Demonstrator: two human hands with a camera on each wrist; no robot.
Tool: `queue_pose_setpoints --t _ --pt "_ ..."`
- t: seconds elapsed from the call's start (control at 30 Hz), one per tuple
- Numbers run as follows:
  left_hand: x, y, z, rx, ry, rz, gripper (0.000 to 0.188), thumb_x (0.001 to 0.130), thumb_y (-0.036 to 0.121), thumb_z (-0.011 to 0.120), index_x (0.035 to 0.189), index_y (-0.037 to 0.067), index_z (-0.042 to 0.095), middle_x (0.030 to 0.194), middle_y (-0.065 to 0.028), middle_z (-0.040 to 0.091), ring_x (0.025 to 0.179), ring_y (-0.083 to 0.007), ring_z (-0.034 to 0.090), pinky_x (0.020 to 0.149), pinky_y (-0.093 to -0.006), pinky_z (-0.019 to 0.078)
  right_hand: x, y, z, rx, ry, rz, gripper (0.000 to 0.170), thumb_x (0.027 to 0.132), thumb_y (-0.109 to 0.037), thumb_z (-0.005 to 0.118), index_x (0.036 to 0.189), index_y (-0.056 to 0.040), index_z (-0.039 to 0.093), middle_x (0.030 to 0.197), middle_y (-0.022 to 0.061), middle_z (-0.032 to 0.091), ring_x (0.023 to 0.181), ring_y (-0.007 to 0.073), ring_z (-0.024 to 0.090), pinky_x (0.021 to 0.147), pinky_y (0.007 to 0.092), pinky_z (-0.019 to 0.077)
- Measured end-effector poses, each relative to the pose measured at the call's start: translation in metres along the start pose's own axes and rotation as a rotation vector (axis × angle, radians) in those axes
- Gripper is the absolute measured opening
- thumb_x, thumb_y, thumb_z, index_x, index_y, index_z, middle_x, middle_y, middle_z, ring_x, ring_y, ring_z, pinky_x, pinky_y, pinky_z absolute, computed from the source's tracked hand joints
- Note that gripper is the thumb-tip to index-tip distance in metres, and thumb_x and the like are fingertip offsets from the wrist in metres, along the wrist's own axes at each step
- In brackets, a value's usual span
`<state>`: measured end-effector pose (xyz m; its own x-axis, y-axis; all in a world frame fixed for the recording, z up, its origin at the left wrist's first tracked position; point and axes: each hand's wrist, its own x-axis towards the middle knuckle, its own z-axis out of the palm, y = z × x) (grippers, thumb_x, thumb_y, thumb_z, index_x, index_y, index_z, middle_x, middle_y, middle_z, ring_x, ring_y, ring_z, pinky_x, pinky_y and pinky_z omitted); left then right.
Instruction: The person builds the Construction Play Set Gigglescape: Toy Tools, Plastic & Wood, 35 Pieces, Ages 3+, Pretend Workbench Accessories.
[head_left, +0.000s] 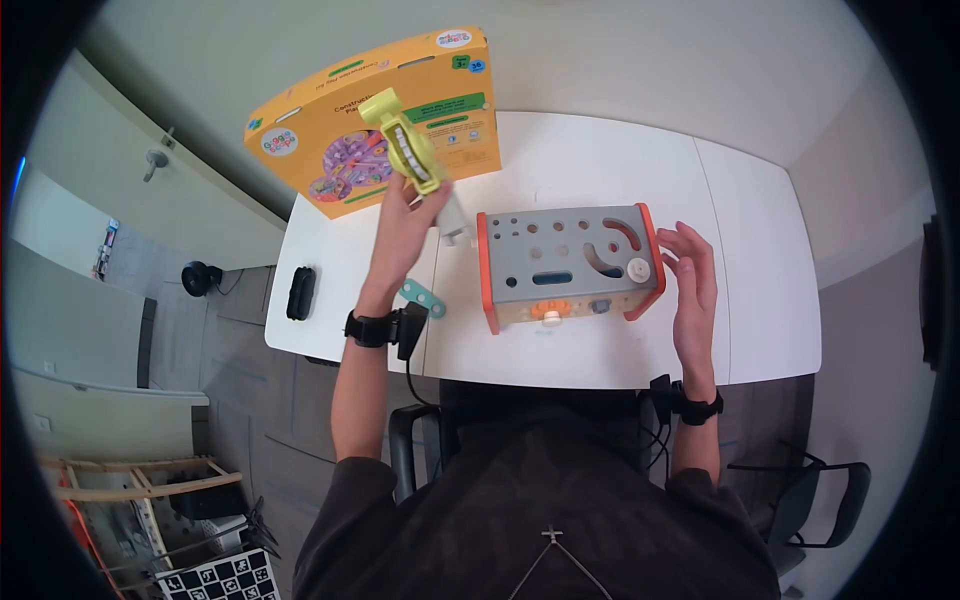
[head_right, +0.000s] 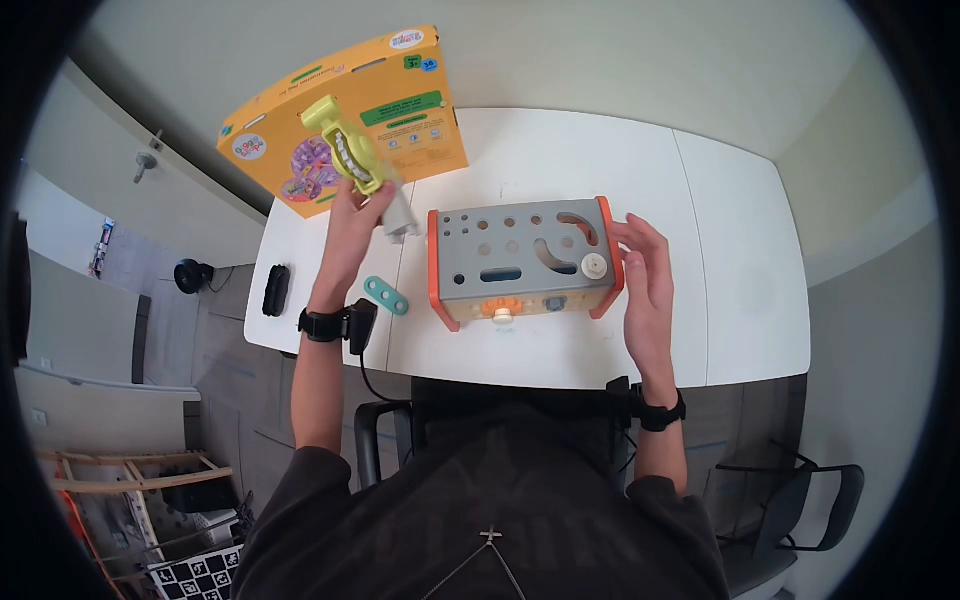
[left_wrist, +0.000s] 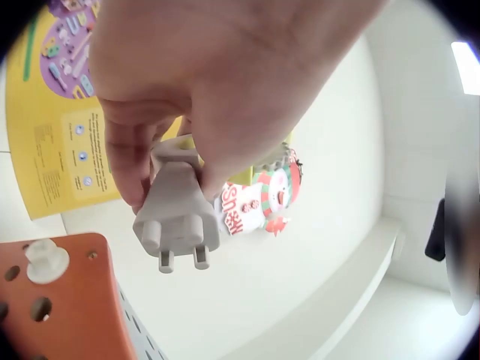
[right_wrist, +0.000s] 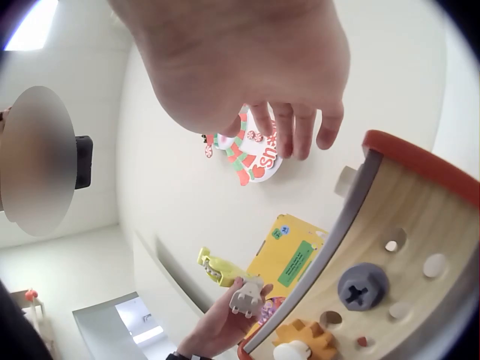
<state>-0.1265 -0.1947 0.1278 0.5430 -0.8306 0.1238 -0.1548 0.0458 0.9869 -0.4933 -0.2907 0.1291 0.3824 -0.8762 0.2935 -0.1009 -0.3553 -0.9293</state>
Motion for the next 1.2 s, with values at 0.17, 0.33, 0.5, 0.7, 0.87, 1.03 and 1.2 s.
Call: queue_pose_setpoints --t 0.17,0.33,0.5,0.7,0.87,1.03,1.2 --pt "-0.005 0.007 0.031 0.164 -0.125 0.222 0.035 0.102 0.01 0.074 0.133 0.001 0.06 0.114 -0.0091 0.073 0.104 -0.0179 0.071 0.091 -0.0353 0.0574 0.013 -0.014 0.009 0.087 -0.192 0.036 0.04 0.118 -0.029 0.042 0.148 -0.0093 0.059 0.136 0.0064 0.07 0.128 0.0167 0.061 0.072 0.0257 0.0578" --pt "-0.012 0.008 0.047 0.274 -0.143 0.308 0.044 0.099 0.005 0.073 0.14 0.005 0.056 0.118 -0.0132 0.073 0.11 -0.0254 0.073 0.096 -0.0382 0.0577 0.021 -0.03 0.019 0.031 -0.314 -0.002 0.036 0.117 -0.025 0.045 0.144 -0.008 0.063 0.132 0.0073 0.073 0.127 0.0175 0.062 0.096 0.0307 0.0541" --pt "-0.019 0.018 0.048 0.414 -0.188 0.452 0.061 0.092 0.002 0.078 0.146 0.008 0.051 0.137 -0.0181 0.068 0.123 -0.0316 0.07 0.104 -0.0413 0.0565 0.032 -0.04 0.03 0.05 -0.365 0.005 0.034 0.116 -0.021 0.047 0.142 -0.0061 0.064 0.134 0.009 0.072 0.127 0.0197 0.064 0.111 0.0358 0.0467" --pt "-0.022 0.004 0.048 0.34 -0.213 0.449 0.051 0.096 -0.003 0.073 0.142 0.005 0.052 0.142 -0.0185 0.064 0.123 -0.0389 0.07 0.104 -0.0436 0.06 0.053 -0.049 0.067 -0.002 -0.463 -0.103 0.036 0.114 -0.014 0.046 0.146 -0.0053 0.061 0.142 0.0128 0.069 0.13 0.0266 0.065 0.111 0.0379 0.0484" --pt "-0.015 0.004 0.036 0.423 -0.305 0.422 0.074 0.085 0.005 0.088 0.146 0.007 0.048 0.137 -0.0178 0.067 0.124 -0.0316 0.069 0.105 -0.0425 0.0559 0.068 -0.028 0.099 -0.059 -0.474 -0.346 0.043 0.11 -0.004 0.043 0.15 -0.0083 0.058 0.153 0.0142 0.062 0.135 0.0364 0.062 0.111 0.0442 0.0508" --pt "-0.021 0.02 0.035 0.384 -0.304 0.437 0.048 0.097 -0.003 0.072 0.141 0.003 0.053 0.128 -0.0182 0.074 0.121 -0.0347 0.074 0.109 -0.0443 0.0554 0.074 -0.03 0.102 -0.133 -0.502 -0.386 0.052 0.103 0.006 0.045 0.152 -0.0089 0.057 0.156 0.015 0.06 0.137 0.0381 0.06 0.111 0.0461 0.0521" --pt "-0.022 0.02 0.035 0.364 -0.312 0.422 0.05 0.097 -0.002 0.073 0.141 0.003 0.052 0.125 -0.0178 0.075 0.121 -0.0336 0.074 0.109 -0.0438 0.0556 0.075 -0.028 0.103 -0.171 -0.491 -0.429 0.062 0.095 0.014 0.047 0.152 -0.0087 0.057 0.154 0.0163 0.061 0.137 0.0391 0.06 0.109 0.0469 0.0535"
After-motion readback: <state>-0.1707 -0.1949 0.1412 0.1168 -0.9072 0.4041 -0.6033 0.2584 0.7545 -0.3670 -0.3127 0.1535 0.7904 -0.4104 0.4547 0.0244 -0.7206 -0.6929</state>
